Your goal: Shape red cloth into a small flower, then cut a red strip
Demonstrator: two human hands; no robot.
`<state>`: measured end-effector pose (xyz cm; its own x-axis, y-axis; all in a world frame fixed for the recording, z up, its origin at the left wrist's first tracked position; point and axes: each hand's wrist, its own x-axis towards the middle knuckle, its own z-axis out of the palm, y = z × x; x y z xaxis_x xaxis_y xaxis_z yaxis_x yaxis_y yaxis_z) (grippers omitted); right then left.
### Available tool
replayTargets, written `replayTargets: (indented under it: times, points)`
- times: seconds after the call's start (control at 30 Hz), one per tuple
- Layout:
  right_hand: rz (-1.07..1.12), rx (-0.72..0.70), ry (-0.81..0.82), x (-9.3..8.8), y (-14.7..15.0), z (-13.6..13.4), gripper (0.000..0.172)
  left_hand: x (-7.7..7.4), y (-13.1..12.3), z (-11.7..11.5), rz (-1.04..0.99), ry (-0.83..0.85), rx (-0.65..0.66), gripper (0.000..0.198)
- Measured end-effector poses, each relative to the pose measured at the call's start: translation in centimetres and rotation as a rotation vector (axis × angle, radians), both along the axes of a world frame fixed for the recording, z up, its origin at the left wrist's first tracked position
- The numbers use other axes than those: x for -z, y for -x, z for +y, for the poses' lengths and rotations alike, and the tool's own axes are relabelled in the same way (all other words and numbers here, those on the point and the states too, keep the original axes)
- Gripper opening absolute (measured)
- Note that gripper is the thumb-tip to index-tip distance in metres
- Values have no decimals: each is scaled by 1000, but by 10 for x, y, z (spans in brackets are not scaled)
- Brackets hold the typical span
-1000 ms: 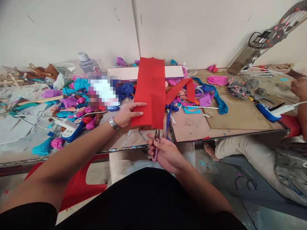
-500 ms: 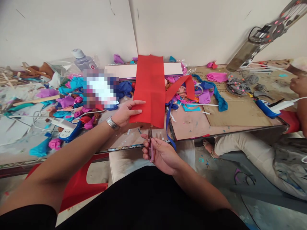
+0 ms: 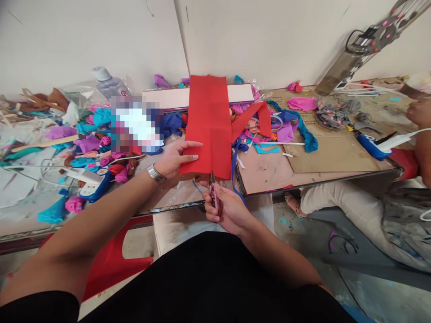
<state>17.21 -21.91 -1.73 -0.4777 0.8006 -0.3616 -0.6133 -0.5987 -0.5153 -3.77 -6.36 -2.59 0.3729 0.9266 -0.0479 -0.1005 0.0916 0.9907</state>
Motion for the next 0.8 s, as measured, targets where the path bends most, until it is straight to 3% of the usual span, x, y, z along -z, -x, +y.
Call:
replayTargets:
  times: [0.37,0.8]
  points:
    - [-38,30,0,-7,1,1,28,8,2,3,103,-138,35,58]
    - [-77,51,-10,-6,0,1,35,4,6,3,272,-252,83,58]
